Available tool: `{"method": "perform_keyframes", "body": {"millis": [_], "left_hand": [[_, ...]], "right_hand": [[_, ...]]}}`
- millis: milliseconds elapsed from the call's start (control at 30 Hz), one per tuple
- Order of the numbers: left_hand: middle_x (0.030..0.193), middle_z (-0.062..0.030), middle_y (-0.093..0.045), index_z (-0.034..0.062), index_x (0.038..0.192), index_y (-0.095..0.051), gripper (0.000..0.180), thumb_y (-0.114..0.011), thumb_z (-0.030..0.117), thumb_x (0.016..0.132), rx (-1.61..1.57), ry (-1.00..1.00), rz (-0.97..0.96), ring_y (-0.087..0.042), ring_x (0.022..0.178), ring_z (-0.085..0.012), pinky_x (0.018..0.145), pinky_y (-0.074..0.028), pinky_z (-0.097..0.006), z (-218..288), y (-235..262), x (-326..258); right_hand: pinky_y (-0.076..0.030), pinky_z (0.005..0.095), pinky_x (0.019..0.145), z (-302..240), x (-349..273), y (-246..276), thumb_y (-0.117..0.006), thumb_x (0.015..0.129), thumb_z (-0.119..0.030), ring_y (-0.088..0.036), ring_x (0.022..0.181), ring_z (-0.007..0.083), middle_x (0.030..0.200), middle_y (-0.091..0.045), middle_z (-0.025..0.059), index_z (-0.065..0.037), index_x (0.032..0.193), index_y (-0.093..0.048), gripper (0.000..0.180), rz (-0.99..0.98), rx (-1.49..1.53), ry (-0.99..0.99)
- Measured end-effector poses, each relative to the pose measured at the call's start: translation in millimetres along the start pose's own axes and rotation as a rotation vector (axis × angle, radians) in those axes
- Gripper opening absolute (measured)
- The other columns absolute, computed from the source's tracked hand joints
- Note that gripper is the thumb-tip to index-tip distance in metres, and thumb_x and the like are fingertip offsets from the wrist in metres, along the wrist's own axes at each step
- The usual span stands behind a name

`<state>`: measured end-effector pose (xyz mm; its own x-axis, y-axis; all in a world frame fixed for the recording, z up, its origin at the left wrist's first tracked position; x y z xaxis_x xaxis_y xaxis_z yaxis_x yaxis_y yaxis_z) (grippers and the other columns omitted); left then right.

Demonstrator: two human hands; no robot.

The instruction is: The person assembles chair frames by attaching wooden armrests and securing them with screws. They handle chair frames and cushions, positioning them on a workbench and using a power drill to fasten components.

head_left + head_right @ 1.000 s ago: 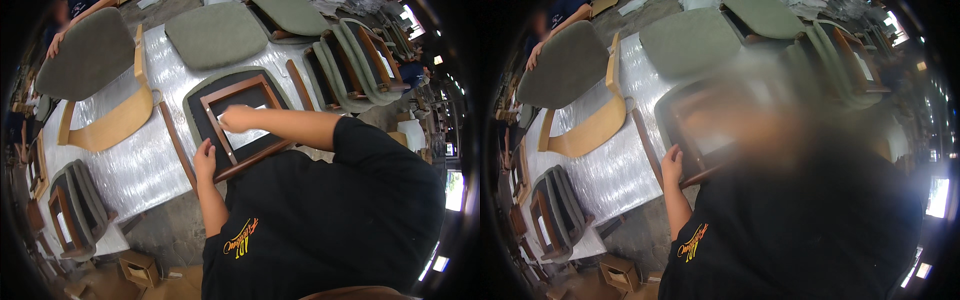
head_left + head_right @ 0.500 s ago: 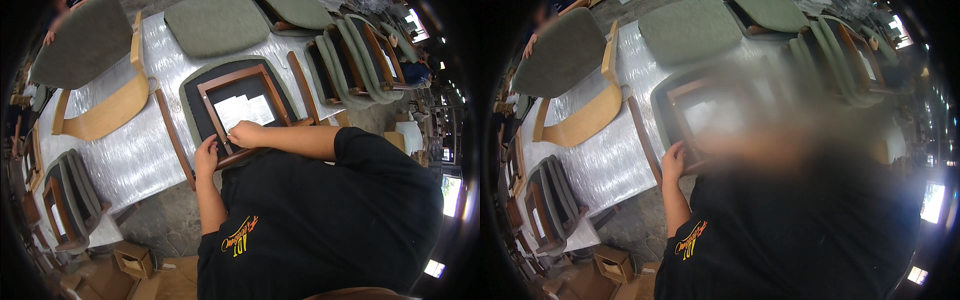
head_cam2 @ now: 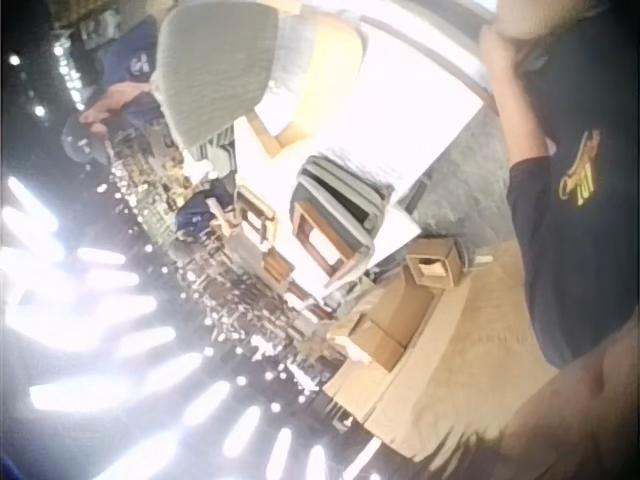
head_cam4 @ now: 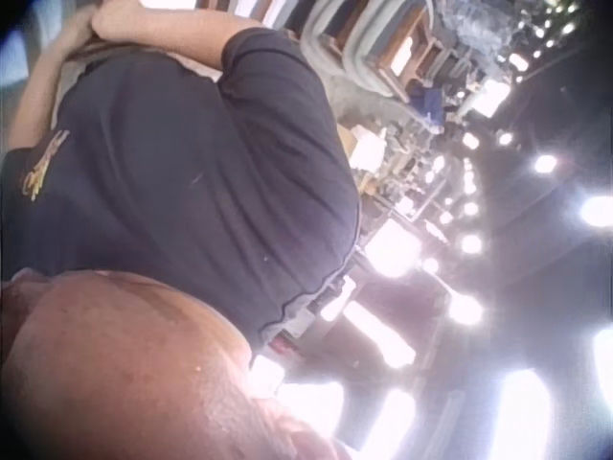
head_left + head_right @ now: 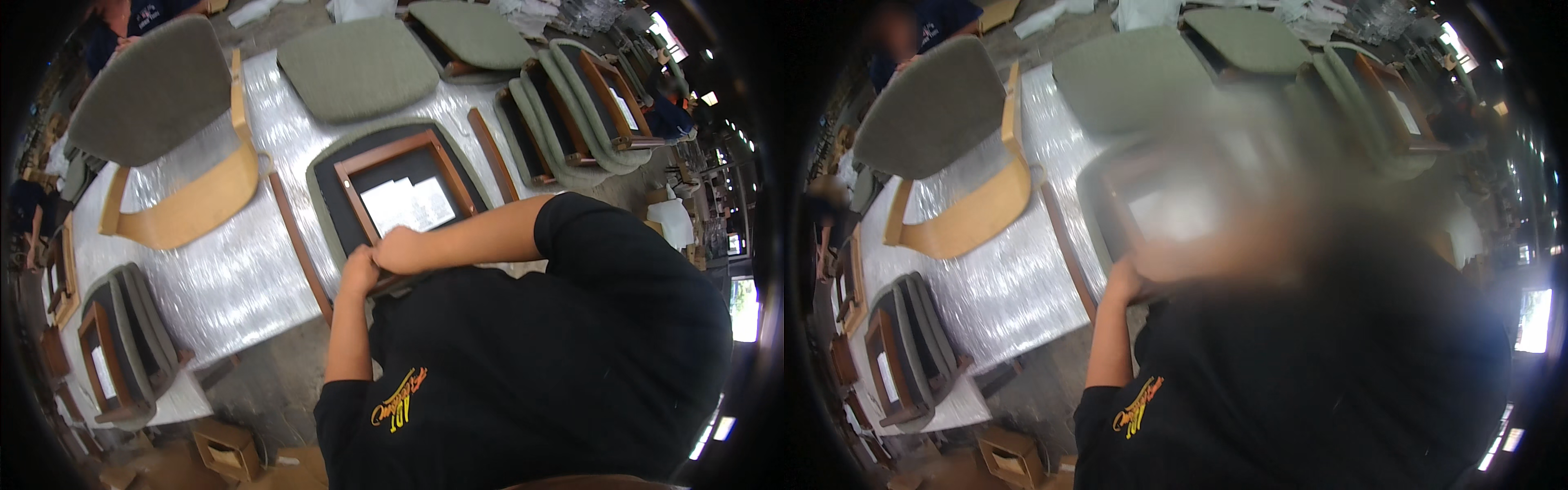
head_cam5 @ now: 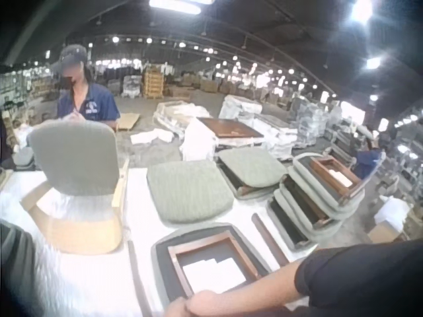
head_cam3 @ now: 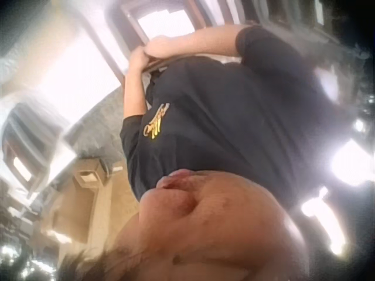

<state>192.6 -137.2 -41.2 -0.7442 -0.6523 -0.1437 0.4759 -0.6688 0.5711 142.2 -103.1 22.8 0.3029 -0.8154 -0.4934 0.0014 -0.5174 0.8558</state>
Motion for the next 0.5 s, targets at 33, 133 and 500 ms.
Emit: {"method": "perform_keyframes", "body": {"millis": [33, 133, 500], "left_hand": [[0.11, -0.0237, -0.071, 0.0092, 0.105, -0.078, 0.022, -0.063, 0.005, 0.089, 0.03, 0.025, -0.075, -0.066, 0.108, -0.045, 0.094, -0.054, -0.049, -4.6, -6.7, 2.0], [0.109, -0.0241, -0.073, 0.0153, 0.112, -0.078, 0.027, -0.063, 0.012, 0.09, 0.033, 0.004, -0.139, -0.068, 0.104, -0.0461, 0.091, -0.055, -0.051, -1.9, -8.2, 1.4], [0.106, -0.0235, -0.073, 0.0128, 0.11, -0.079, 0.022, -0.069, 0.023, 0.093, 0.037, 0.033, -0.118, -0.07, 0.104, -0.0443, 0.092, -0.056, -0.051, -2.1, -5.5, 1.7]], "right_hand": [[-0.061, 0.05, 0.074, -4.4, -1.0, 7.8, -0.063, 0.088, -0.019, -0.077, 0.088, 0.0381, 0.098, -0.077, 0.0209, 0.001, 0.103, -0.073, 0.027, 0.062, -0.008, 0.064], [-0.061, 0.0481, 0.072, 1.0, -8.5, 8.1, -0.064, 0.094, -0.033, -0.076, 0.086, 0.0378, 0.094, -0.076, 0.0237, 0.003, 0.103, -0.073, 0.038, -0.011, 0.023, 0.058], [-0.059, 0.0504, 0.083, -2.8, -6.1, -7.6, -0.062, 0.089, -0.018, -0.075, 0.097, 0.0395, 0.102, -0.077, 0.0227, -0.006, 0.104, -0.077, 0.025, -0.066, 0.029, -0.086]]}}
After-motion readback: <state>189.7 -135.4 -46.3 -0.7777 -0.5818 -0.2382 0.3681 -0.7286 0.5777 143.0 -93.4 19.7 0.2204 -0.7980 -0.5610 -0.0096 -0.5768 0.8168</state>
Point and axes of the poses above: each hand's wrist, its own x-axis towards the middle knuckle, its own y-axis out of the back of the hand, z = x × y, the point moved 10 cm from there along x, towards the middle knuckle
